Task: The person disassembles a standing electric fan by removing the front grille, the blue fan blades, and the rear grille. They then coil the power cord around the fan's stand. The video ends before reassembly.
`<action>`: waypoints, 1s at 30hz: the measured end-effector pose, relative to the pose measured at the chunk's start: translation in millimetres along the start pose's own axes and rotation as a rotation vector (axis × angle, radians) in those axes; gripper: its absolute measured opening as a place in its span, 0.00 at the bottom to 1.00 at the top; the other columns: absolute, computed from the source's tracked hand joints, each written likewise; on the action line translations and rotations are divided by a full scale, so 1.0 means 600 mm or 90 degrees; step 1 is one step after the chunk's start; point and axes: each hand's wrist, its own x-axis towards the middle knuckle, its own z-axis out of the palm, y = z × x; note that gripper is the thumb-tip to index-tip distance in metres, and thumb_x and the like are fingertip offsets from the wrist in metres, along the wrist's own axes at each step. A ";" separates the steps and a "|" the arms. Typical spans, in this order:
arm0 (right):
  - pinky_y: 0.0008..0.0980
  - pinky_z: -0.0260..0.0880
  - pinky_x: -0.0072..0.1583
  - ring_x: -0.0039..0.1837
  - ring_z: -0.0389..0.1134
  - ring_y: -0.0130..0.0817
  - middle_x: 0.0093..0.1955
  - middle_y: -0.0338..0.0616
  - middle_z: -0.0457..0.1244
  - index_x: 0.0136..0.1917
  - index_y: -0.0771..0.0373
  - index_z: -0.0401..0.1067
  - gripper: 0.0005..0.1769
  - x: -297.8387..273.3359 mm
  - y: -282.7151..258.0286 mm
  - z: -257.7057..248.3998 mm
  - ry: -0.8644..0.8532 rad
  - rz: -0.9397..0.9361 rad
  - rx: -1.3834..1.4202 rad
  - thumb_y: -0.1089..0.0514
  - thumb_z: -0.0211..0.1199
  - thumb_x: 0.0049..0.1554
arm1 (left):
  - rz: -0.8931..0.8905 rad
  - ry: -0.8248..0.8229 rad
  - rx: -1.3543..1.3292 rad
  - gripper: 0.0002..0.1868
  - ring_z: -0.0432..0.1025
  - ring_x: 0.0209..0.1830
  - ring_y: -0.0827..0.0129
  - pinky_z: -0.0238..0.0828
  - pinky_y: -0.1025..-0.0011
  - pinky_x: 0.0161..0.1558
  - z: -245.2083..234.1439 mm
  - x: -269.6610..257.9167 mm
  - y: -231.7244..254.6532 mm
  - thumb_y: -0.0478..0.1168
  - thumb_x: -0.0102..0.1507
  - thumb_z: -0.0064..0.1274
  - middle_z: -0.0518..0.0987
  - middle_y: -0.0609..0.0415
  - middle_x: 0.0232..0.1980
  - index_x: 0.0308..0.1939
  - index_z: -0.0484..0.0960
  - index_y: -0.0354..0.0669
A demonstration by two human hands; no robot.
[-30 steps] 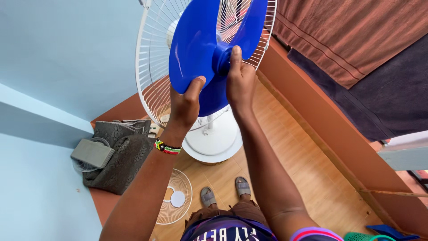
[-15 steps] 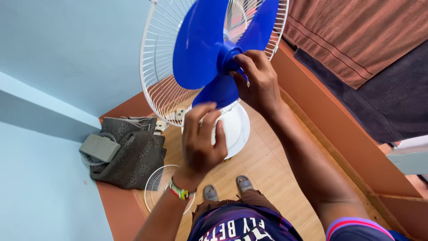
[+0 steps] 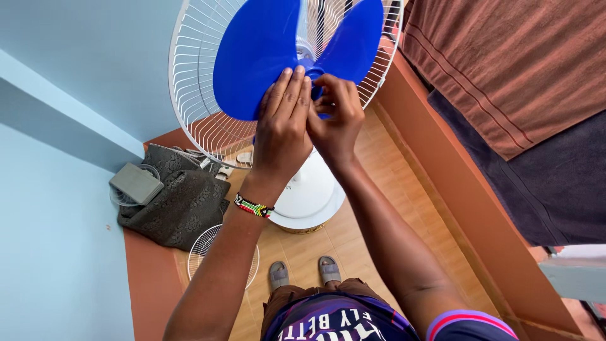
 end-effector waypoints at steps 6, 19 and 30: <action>0.22 0.73 0.39 0.39 0.66 0.18 0.39 0.38 0.66 0.45 0.68 0.71 0.11 0.013 0.003 0.022 0.068 0.301 0.263 0.62 0.72 0.57 | -0.079 0.048 -0.048 0.29 0.62 0.77 0.43 0.59 0.53 0.77 0.021 -0.027 0.027 0.21 0.65 0.45 0.66 0.30 0.75 0.72 0.69 0.25; 0.34 0.75 0.51 0.53 0.69 0.43 0.55 0.51 0.62 0.59 0.65 0.71 0.19 0.066 -0.006 -0.085 -0.250 -0.321 -0.103 0.67 0.71 0.56 | -0.091 0.047 -0.084 0.36 0.62 0.78 0.46 0.58 0.55 0.79 0.000 -0.040 0.027 0.19 0.58 0.40 0.66 0.35 0.76 0.73 0.66 0.25; 0.30 0.72 0.43 0.42 0.67 0.28 0.45 0.44 0.63 0.53 0.67 0.67 0.15 0.006 0.016 -0.027 -0.105 0.134 0.172 0.62 0.72 0.60 | -0.132 0.098 -0.115 0.33 0.65 0.76 0.47 0.64 0.56 0.76 0.015 -0.050 0.041 0.19 0.61 0.43 0.68 0.38 0.75 0.72 0.69 0.29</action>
